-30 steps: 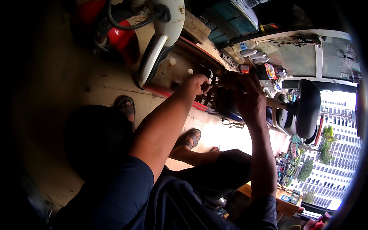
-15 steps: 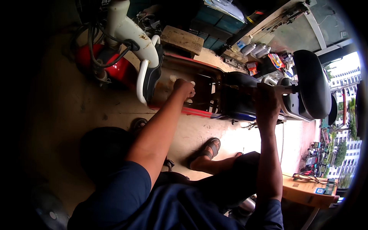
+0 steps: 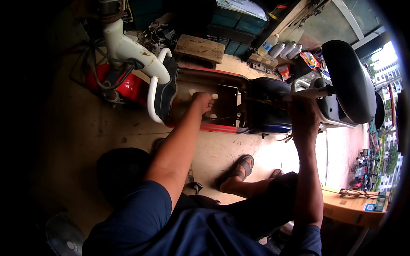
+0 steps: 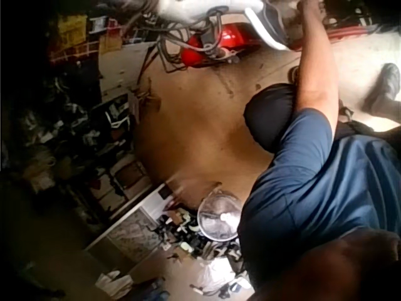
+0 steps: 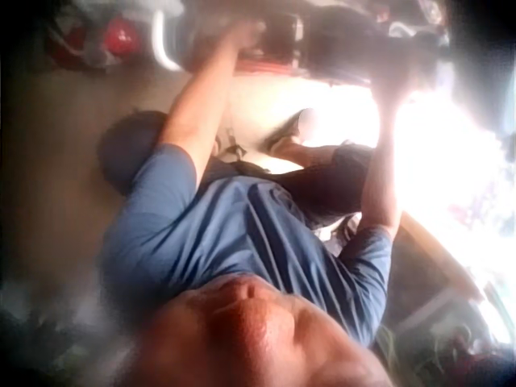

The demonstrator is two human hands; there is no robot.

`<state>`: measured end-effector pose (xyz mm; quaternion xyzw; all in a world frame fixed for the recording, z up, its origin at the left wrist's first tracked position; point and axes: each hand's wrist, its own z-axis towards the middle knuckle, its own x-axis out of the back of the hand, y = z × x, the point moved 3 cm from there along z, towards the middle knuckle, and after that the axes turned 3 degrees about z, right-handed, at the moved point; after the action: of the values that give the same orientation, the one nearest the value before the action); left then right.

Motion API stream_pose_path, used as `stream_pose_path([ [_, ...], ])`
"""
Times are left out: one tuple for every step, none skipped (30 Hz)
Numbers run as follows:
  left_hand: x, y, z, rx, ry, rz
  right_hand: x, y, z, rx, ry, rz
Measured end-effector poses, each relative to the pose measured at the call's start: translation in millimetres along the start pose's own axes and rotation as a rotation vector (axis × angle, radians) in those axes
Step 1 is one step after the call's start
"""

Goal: The person removes a screw from a plastic side cover of a motorcycle using a screwdriver and then detaches the cover by hand. They subsequently use an electric drill to remove a smaller component from the detached plastic piece.

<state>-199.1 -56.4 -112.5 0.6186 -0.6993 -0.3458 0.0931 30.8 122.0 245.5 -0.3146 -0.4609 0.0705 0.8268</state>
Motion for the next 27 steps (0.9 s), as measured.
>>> stream_pose_path([
  [6.4,-0.4,3.3,-0.008,0.025,-0.031,-0.7,0.2,0.4,0.001,-0.002,0.019],
  [14.6,-0.5,6.1,-0.017,0.051,-0.063,-1.9,0.1,0.9,0.002,-0.005,0.039],
  [22.3,-0.2,8.7,-0.028,0.078,-0.096,-3.3,-0.4,1.7,0.005,-0.008,0.06],
  [26.0,2.2,6.4,-0.024,0.168,-0.027,-3.5,-0.9,2.2,0.029,-0.012,0.048],
  [25.9,9.0,-2.0,-0.02,0.253,0.047,-2.0,-1.5,2.6,0.049,-0.013,0.033],
  [26.4,16.8,-10.7,-0.017,0.339,0.12,-1.1,-2.3,3.2,0.071,-0.015,0.018],
  [27.8,25.9,-23.1,-0.016,0.429,0.193,-1.2,-2.5,3.4,0.053,-0.015,0.018],
  [31.0,33.3,-32.0,-0.016,0.52,0.261,-2.2,-4.2,4.5,0.038,-0.018,0.019],
  [33.5,38.7,-39.0,-0.015,0.611,0.329,-2.9,-5.8,5.7,0.024,-0.021,0.02],
  [37.4,43.1,-40.9,-0.111,0.643,0.444,-4.2,-10.7,7.8,0.028,-0.024,-0.026],
  [42.4,42.5,-38.0,-0.203,0.685,0.553,-7.8,-16.3,9.9,0.04,-0.034,-0.066],
  [45.0,40.2,-35.5,-0.293,0.728,0.663,-11.1,-22.1,11.2,0.054,-0.044,-0.104],
  [44.8,32.9,-31.3,-0.486,0.89,0.747,-14.9,-29.0,11.5,0.008,-0.074,0.03],
  [17.8,31.7,-46.0,-0.572,0.94,0.796,-14.2,-24.6,9.7,0.022,-0.062,0.025],
  [3.8,29.0,-52.6,-0.733,0.977,0.774,-15.5,-22.8,9.7,0.049,-0.057,0.035],
  [-25.4,29.8,-71.3,-0.804,0.852,0.715,-12.6,-11.9,8.9,0.056,-0.039,0.026],
  [-43.9,29.3,-79.1,-0.835,0.759,0.654,-13.6,-7.3,11.1,0.139,-0.051,-0.079],
  [-62.5,28.2,-87.5,-0.88,0.681,0.603,-17.4,-9.3,13.0,0.122,-0.025,-0.099],
  [-80.8,29.2,-100.8,-0.849,0.566,0.619,-20.4,-7.7,13.3,0.096,0.002,-0.121],
  [-96.9,32.2,-110.0,-0.734,0.412,0.647,-22.0,-6.0,12.7,0.07,0.03,-0.146],
  [-111.5,33.0,-116.7,-0.619,0.26,0.668,-25.6,0.1,14.2,0.053,0.063,-0.034],
  [-127.8,30.6,-121.2,-0.55,0.045,0.389,-30.6,9.2,18.1,0.038,0.098,0.075],
  [-145.5,29.2,-130.6,-0.471,-0.171,0.108,-33.4,18.0,21.1,0.023,0.134,0.178],
  [-159.4,29.9,-141.0,-0.446,-0.272,-0.012,-39.5,21.0,22.2,0.095,0.086,0.112],
  [-172.5,34.9,-158.2,-0.417,-0.372,-0.133,-46.1,24.5,22.8,0.165,0.036,0.044],
  [-181.9,37.0,-166.6,-0.392,-0.465,-0.258,-51.8,14.9,22.6,0.169,-0.041,0.059],
  [-187.0,39.3,-168.4,-0.515,-0.308,-0.144,-56.2,5.6,22.2,0.172,-0.115,0.071],
])
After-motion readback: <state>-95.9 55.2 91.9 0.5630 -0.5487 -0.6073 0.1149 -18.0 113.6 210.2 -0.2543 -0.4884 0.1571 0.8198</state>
